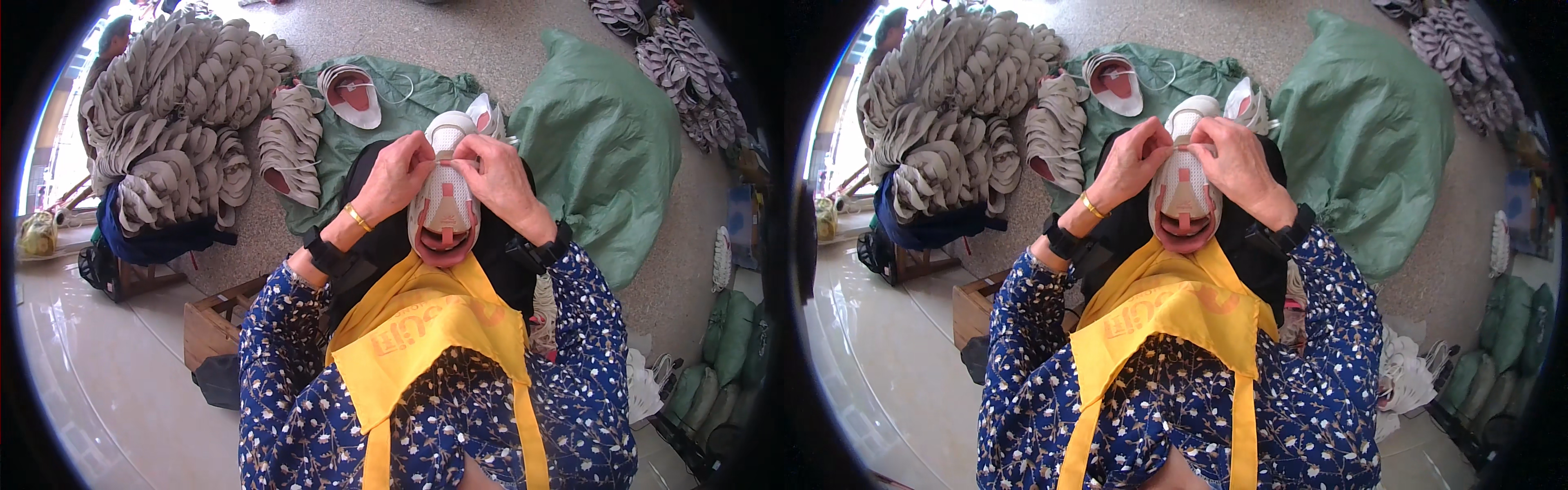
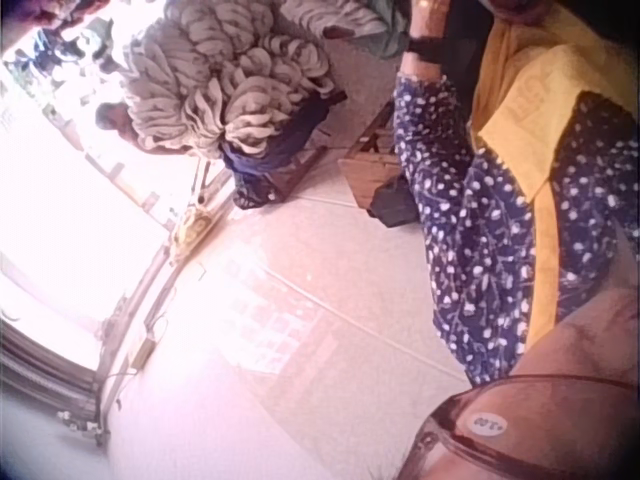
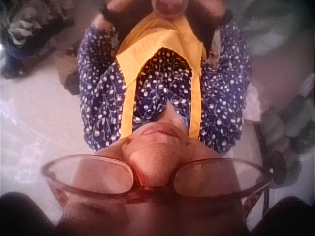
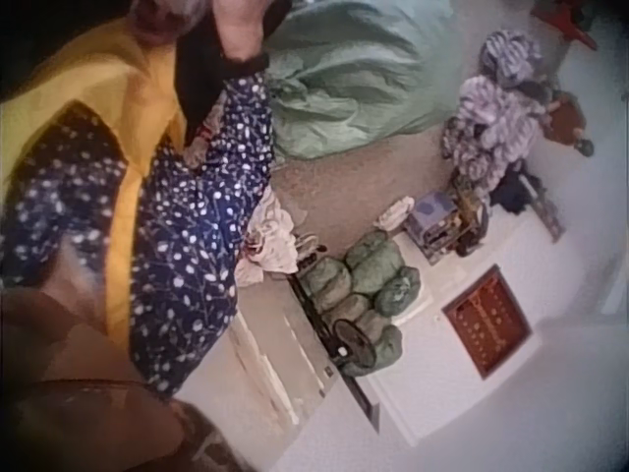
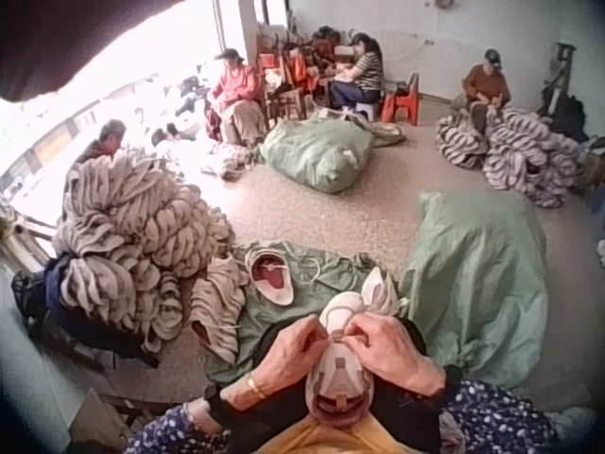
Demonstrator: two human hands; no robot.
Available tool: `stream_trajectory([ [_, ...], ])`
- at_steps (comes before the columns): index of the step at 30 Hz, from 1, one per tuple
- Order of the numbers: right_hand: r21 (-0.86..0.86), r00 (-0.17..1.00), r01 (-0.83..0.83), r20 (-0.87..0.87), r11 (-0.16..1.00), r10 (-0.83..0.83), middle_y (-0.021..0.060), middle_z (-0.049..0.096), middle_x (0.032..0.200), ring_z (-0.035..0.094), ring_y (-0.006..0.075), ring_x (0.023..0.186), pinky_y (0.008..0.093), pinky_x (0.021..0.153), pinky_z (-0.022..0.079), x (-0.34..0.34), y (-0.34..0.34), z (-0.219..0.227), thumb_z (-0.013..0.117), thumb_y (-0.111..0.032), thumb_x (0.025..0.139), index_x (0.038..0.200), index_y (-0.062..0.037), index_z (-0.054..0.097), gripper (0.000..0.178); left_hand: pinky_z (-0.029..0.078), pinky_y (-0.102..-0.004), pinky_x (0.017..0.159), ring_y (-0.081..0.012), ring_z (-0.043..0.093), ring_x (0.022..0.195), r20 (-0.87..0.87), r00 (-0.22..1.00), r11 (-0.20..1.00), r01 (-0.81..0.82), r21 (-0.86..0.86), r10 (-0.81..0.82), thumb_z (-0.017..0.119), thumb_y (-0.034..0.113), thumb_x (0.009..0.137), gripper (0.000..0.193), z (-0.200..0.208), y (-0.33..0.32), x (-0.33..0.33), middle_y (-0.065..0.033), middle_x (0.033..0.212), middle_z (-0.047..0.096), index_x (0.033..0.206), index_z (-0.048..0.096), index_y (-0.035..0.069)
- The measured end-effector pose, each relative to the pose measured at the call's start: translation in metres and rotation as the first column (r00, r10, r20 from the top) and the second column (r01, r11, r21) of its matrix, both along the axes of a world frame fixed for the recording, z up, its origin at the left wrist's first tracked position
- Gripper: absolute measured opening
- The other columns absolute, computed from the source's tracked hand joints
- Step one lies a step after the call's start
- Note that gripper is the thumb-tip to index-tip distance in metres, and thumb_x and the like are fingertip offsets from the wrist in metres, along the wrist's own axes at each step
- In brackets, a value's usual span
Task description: The person sits on the floor and threads a white shoelace through the eyelets of a white sneaker. They pull the laces tight and adjust the fit, working on the shoe held in their lap.
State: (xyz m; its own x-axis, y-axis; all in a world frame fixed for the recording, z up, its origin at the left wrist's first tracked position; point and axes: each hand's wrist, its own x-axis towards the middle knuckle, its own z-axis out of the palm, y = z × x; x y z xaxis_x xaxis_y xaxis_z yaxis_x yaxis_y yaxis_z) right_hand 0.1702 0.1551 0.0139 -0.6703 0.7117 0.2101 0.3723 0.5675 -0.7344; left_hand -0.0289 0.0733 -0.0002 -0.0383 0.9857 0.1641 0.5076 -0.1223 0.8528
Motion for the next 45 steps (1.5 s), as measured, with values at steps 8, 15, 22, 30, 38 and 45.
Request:
stream_trajectory([
  [8, 0.13, 0.994, 0.036, 0.099, 0.991, -0.049, 0.0167, 0.064, 0.088, 0.065, 0.0402, 0.084, 0.0489, 0.073, 0.05, -0.008, -0.007, -0.005, 0.07, -0.011, 0.091, 0.092, -0.0004, 0.061, 0.014, 0.05, -0.0294, 0.064, -0.0124, 0.058, 0.069, -0.009, 0.999, 0.999, 0.041, 0.0, -0.041, 0.07, 0.002, 0.089, 0.012, -0.003, 0.005, -0.002, -0.0063, 0.081, 0.062, 0.097, 0.061, 0.0],
  [15, 0.026, 0.996, 0.019, 0.092, 0.999, -0.021, 0.0182, 0.068, 0.088, 0.067, 0.04, 0.087, 0.0496, 0.075, 0.052, -0.004, -0.004, 0.003, 0.069, -0.012, 0.091, 0.093, -0.0017, 0.062, 0.013, 0.05, -0.0322, 0.068, -0.0164, 0.058, 0.073, -0.007, 0.997, 0.996, 0.082, 0.028, -0.082, 0.065, 0.002, 0.091, 0.01, -0.01, 0.011, -0.006, -0.0082, 0.082, 0.061, 0.097, 0.058, 0.0],
  [22, -0.003, 0.996, 0.033, 0.077, 0.999, -0.033, 0.0192, 0.068, 0.086, 0.068, 0.0395, 0.086, 0.0486, 0.075, 0.053, 0.027, -0.009, 0.016, 0.069, -0.007, 0.089, 0.098, -0.0004, 0.063, 0.012, 0.048, -0.0298, 0.067, -0.0105, 0.053, 0.074, 0.059, 0.998, 0.94, 0.041, -0.339, -0.023, 0.062, 0.004, 0.095, 0.006, 0.007, -0.009, -0.08, 0.0005, 0.082, 0.056, 0.094, 0.056, 0.003],
  [30, 0.087, 0.995, 0.067, 0.062, 0.994, -0.072, 0.0177, 0.069, 0.088, 0.068, 0.0388, 0.085, 0.0472, 0.074, 0.054, 0.032, -0.014, -0.001, 0.067, -0.002, 0.089, 0.096, -0.0001, 0.064, 0.009, 0.05, -0.0355, 0.072, -0.0271, 0.059, 0.078, -0.378, 0.923, 0.994, -0.035, 0.1, 0.07, 0.073, 0.003, 0.084, 0.025, 0.018, -0.031, -0.052, -0.0098, 0.09, 0.058, 0.101, 0.055, 0.001],
  [38, 0.106, 0.994, 0.096, 0.032, 0.99, -0.1, 0.0174, 0.068, 0.087, 0.067, 0.0383, 0.083, 0.0468, 0.071, 0.053, 0.032, -0.015, 0.009, 0.067, -0.004, 0.091, 0.094, -0.0008, 0.063, 0.005, 0.05, -0.046, 0.072, -0.0393, 0.06, 0.087, -0.54, 0.839, 0.99, 0.008, 0.142, 0.071, 0.065, 0.005, 0.092, 0.014, 0.013, -0.027, -0.026, -0.0156, 0.092, 0.055, 0.099, 0.054, 0.003],
  [45, 0.118, 0.992, 0.098, 0.063, 0.988, -0.106, 0.0177, 0.068, 0.086, 0.067, 0.0386, 0.083, 0.046, 0.071, 0.053, 0.052, -0.022, 0.009, 0.066, -0.004, 0.093, 0.094, -0.0009, 0.064, 0.004, 0.05, -0.0482, 0.067, -0.0421, 0.062, 0.082, -0.555, 0.829, 0.993, -0.006, 0.119, 0.071, 0.058, 0.002, 0.095, 0.008, 0.013, -0.034, -0.035, -0.0174, 0.093, 0.058, 0.1, 0.051, 0.003],
])
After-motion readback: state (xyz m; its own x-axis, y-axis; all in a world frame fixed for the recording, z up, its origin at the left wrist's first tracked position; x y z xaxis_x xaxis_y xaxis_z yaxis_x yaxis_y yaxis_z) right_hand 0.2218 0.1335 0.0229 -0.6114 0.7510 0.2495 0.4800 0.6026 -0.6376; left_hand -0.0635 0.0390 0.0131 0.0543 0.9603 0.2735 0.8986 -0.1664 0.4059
